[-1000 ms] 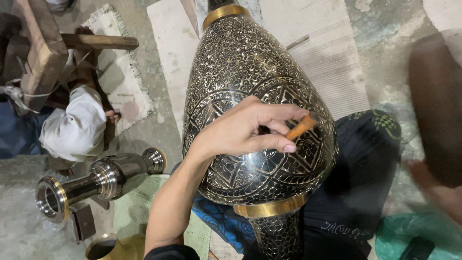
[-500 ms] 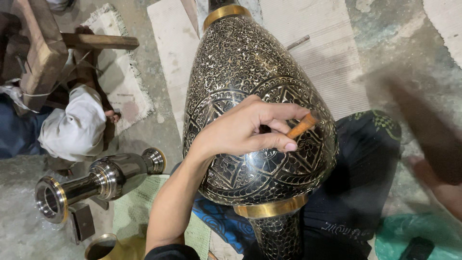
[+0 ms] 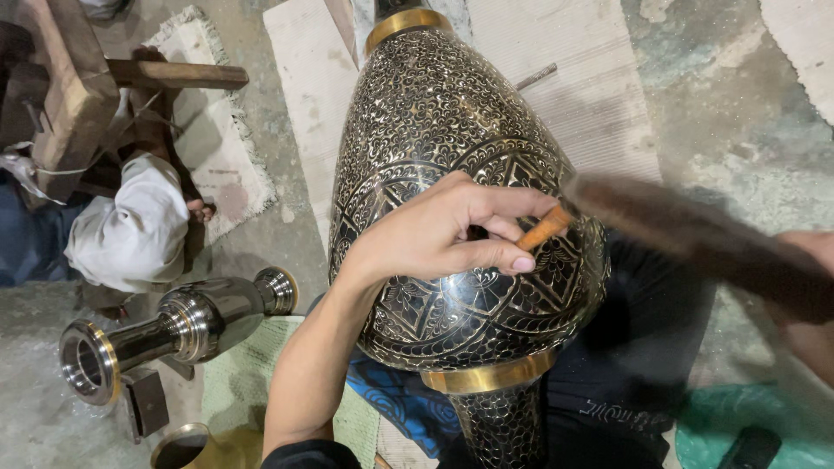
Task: The person sits on the floor with a large engraved brass vase on their lap, holding a small punch against the vase surface and striking it with a wooden mallet to chisel the decorative pattern. They reposition the punch repeatedly across the surface and rotate the vase to reach new areas.
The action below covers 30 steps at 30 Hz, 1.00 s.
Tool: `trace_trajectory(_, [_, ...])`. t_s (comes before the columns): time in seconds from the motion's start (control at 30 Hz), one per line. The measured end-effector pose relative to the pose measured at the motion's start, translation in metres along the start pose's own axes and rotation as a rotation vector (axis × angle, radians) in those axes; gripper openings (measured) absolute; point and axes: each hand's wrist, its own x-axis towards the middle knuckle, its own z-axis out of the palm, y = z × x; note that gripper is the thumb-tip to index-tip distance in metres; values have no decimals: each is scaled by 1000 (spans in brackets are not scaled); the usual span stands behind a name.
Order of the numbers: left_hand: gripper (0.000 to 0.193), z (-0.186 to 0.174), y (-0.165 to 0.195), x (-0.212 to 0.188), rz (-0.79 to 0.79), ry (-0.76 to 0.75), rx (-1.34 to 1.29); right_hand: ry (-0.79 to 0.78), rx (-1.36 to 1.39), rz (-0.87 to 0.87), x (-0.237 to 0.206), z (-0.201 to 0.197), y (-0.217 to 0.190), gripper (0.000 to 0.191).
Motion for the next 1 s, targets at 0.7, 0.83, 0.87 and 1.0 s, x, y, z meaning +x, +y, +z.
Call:
trace_trajectory(0.7, [37,55,46,-22,-140,428,188,330,-130,-120,-78,21,-89,43])
trace_trajectory(0.83, [34,71,50,-19,-226,448,305,351,-238,-151,-85,28,-93,49])
trace_trajectory(0.87, [36,72,49,-19,-177,465,321,352,-232,-148,-86,27,-94,48])
trace_trajectory(1.0, [40,71,45,-18,-93,506,301,300,-300,-146,-84,10,-104,39])
